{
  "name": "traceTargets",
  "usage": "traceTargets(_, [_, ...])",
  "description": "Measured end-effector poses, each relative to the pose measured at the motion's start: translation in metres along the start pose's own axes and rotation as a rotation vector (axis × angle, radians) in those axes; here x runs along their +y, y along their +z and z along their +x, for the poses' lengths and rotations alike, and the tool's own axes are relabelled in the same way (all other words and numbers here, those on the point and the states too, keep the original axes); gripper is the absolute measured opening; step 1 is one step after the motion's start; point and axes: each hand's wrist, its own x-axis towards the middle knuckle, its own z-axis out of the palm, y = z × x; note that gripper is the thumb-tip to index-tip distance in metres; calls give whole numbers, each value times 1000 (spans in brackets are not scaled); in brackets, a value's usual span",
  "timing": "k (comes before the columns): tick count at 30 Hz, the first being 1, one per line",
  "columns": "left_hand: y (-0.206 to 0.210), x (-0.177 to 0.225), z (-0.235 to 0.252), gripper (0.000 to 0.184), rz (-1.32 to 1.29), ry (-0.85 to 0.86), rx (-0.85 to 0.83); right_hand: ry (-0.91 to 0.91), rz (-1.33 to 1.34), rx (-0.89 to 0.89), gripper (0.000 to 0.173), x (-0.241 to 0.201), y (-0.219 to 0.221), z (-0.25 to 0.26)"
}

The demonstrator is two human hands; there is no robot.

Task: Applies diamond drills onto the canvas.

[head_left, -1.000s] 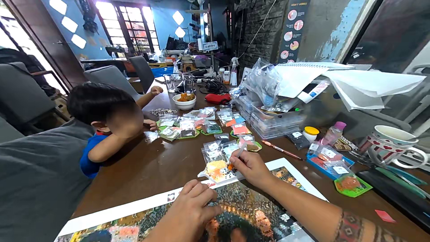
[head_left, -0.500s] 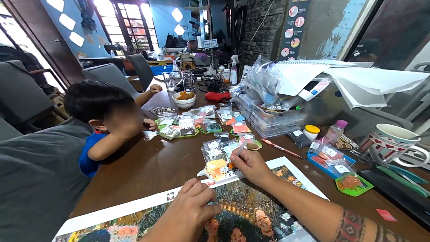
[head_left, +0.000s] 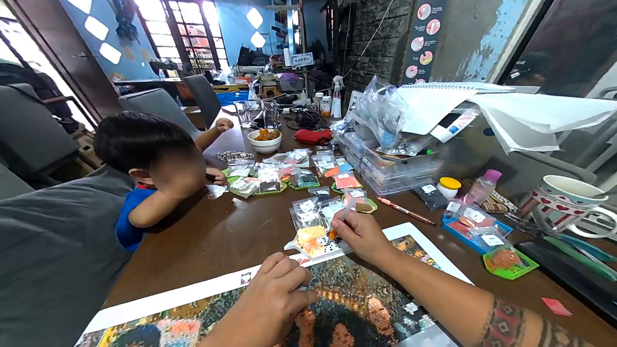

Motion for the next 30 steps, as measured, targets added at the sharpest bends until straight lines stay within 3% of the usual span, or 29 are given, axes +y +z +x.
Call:
traceTargets(7, [-1,-1,0,27,-5,0,0,-55,120,39,19,-7,-1,-5])
traceTargets(18, [-4,0,0,26,-27,-20,-22,-214,254,-230,30,-34,9,-24])
traceTargets(30, [-4,1,1,27,-27,-30,-18,-236,241,-278,31,-32,13,-27])
